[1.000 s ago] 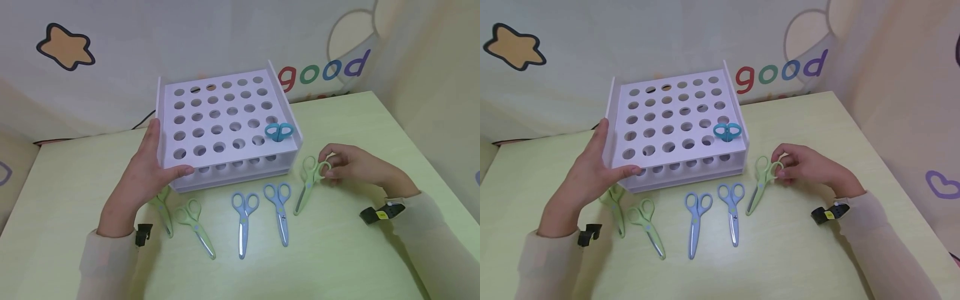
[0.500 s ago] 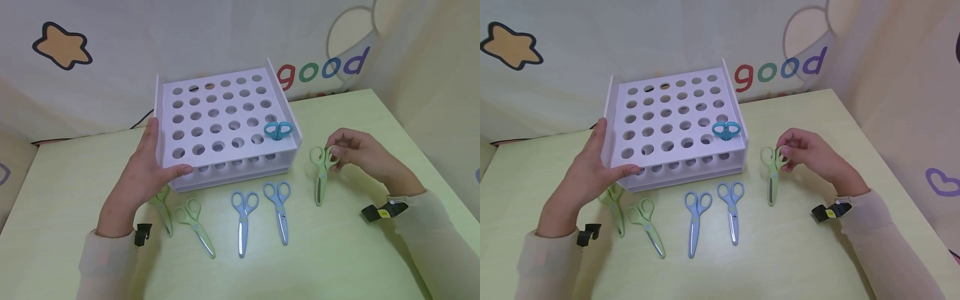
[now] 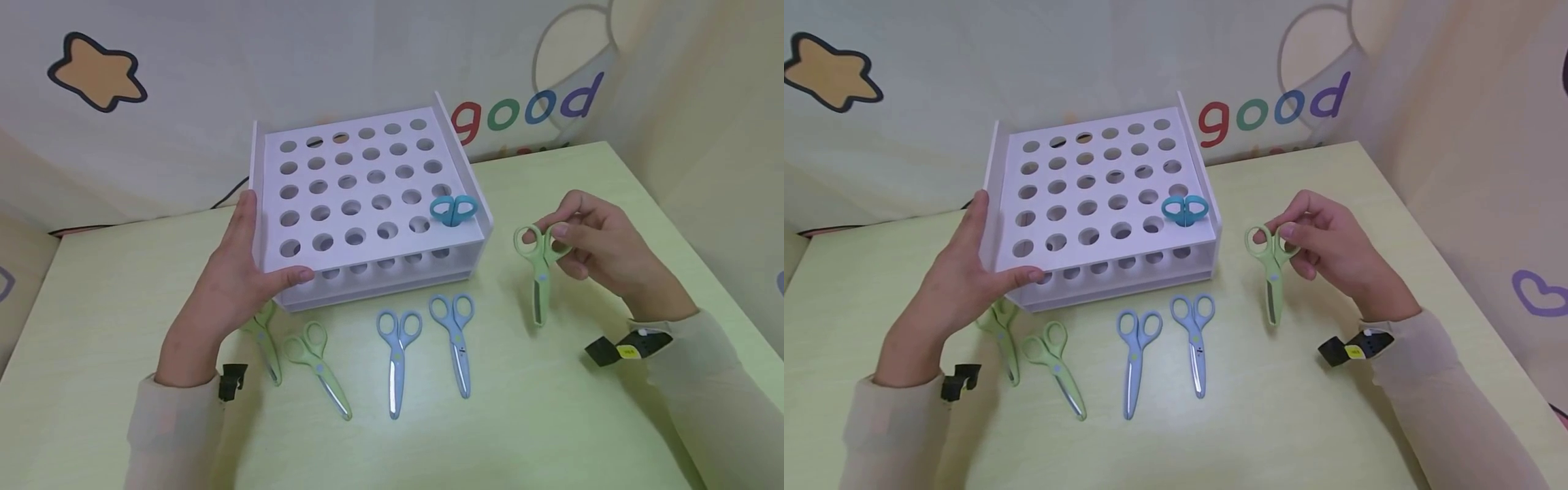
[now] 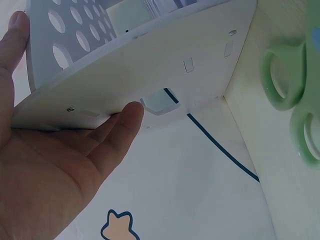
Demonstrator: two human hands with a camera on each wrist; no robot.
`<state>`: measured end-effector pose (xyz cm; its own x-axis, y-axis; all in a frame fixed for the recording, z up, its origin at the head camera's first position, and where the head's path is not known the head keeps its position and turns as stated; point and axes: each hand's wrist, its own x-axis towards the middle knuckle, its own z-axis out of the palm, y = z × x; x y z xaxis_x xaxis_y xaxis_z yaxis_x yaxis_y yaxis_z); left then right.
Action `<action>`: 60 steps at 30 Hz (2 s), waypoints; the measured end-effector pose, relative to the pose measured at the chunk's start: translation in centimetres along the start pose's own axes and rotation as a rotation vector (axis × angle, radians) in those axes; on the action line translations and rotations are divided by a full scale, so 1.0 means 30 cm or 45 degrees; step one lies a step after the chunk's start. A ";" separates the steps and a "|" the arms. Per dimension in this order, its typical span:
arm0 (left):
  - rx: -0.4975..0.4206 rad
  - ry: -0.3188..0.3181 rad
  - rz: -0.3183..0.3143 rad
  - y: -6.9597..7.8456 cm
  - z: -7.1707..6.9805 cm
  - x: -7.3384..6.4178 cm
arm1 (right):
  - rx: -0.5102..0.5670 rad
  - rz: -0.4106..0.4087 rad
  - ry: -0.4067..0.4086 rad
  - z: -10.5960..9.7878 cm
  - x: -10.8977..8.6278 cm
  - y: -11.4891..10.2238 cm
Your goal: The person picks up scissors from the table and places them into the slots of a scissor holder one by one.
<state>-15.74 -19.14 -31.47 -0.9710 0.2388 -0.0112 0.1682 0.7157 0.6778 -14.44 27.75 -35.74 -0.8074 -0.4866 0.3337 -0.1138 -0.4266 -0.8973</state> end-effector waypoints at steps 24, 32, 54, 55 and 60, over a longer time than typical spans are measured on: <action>-0.071 0.016 0.022 -0.001 0.000 -0.006 | -0.381 -0.217 0.570 0.116 0.016 -0.024; -0.068 0.014 0.029 -0.005 -0.001 -0.005 | -0.366 -0.418 0.503 0.131 0.025 -0.022; -0.044 0.019 0.027 -0.011 0.001 -0.002 | -0.197 -0.168 0.397 0.180 -0.012 -0.122; -0.047 0.019 0.029 -0.012 0.001 -0.003 | -0.187 -0.164 0.380 0.179 -0.015 -0.125; -0.066 0.019 0.036 -0.014 0.005 -0.001 | -0.212 -0.132 0.365 0.189 -0.016 -0.137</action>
<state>-15.76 -19.35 -31.87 -0.9685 0.2485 0.0190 0.1869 0.6740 0.7147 -10.29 25.40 -30.57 -0.9136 -0.2031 0.3524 -0.2779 -0.3209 -0.9054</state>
